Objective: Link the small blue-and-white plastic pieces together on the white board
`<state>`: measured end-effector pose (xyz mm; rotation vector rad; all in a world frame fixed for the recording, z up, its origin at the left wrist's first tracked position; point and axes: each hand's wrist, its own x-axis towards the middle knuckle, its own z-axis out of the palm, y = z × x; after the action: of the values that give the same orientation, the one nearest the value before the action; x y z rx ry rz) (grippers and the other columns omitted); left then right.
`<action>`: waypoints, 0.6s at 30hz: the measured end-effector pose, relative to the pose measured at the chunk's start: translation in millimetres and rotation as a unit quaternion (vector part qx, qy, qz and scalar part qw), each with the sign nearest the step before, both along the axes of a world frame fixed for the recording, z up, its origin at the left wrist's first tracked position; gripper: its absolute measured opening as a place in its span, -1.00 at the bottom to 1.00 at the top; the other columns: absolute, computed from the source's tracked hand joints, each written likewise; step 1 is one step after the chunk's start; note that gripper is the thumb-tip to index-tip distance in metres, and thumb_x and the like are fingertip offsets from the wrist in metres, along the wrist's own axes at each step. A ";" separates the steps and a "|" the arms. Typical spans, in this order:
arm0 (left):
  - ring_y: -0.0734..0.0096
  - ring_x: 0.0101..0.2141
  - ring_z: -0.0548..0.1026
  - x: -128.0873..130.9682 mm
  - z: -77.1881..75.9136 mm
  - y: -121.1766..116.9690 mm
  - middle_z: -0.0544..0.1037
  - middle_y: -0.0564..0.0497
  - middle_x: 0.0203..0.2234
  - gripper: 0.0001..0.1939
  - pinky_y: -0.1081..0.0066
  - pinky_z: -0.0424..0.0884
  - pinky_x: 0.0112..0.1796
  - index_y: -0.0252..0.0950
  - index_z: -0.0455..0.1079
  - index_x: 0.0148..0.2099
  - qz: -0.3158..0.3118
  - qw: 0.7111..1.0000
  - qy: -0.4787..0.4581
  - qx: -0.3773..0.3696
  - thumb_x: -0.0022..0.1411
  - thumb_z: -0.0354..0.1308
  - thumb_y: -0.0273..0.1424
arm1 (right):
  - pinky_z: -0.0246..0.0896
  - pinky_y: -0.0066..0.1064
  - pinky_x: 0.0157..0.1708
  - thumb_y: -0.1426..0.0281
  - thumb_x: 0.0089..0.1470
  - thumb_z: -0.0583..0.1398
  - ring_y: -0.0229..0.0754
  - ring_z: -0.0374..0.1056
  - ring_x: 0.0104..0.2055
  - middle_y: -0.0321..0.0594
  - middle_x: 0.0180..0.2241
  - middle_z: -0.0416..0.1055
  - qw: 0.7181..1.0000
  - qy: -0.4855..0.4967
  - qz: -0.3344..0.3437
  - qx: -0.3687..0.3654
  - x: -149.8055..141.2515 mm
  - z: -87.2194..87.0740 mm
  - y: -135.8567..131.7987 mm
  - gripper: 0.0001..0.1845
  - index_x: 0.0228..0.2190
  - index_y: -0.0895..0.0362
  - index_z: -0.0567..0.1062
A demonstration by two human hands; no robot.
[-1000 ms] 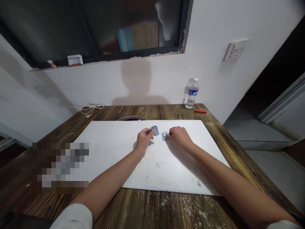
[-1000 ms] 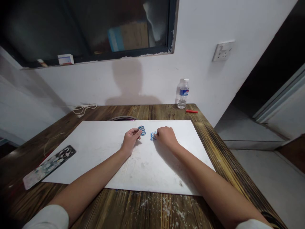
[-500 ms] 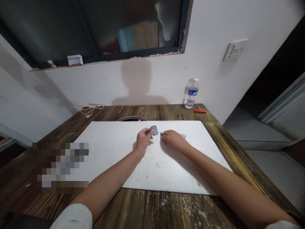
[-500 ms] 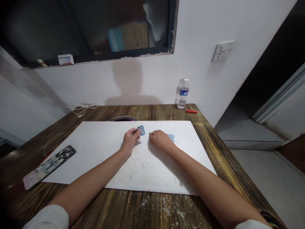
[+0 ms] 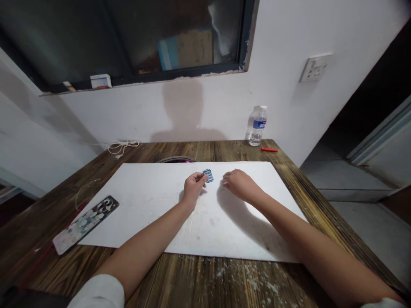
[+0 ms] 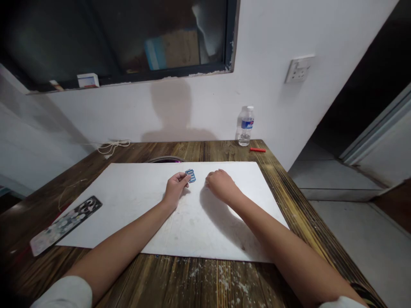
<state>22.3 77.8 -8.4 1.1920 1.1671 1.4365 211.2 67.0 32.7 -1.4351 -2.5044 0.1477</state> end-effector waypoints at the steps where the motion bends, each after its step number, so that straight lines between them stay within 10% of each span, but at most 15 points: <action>1: 0.56 -0.57 0.33 -0.1 0.4 -0.1 0.43 0.11 -0.59 -0.71 0.51 0.25 -0.49 -0.30 0.43 -0.39 -0.002 1.000 0.000 0.001 -0.05 0.38 -0.21 | 0.17 -0.23 -0.04 0.45 0.18 0.18 -0.01 0.44 -0.16 -0.02 -0.19 0.56 0.998 0.064 -0.001 0.000 -4.1 -0.5 -1.8 -0.82 -0.26 0.16 0.60; 7: 0.55 -0.54 0.33 0.8 5.9 -4.2 0.42 0.12 -0.58 -0.72 0.49 0.28 -0.44 -0.29 0.38 -0.44 -0.029 0.999 -0.011 0.009 -0.08 0.38 -0.26 | 0.19 -0.39 -0.34 0.12 0.10 0.25 -0.18 0.38 -0.35 -0.21 -0.34 0.53 0.910 0.402 -0.052 -0.090 -29.8 -24.2 -8.3 -0.72 -0.35 0.09 0.49; 18: 0.52 -0.53 0.36 1.6 9.2 -9.3 0.48 0.05 -0.56 -0.67 0.45 0.31 -0.41 -0.31 0.47 -0.44 -0.105 0.994 -0.022 -0.003 -0.07 0.42 -0.17 | 0.11 -0.40 -0.44 -0.02 -0.18 0.34 -0.22 0.27 -0.50 -0.26 -0.58 0.41 0.805 0.557 -0.077 -0.188 -29.5 -33.8 1.3 -0.54 -0.54 0.13 0.46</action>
<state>23.9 68.5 0.8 1.2332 0.9845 1.2937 181.7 68.3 -1.1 -1.1122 -1.3972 1.1351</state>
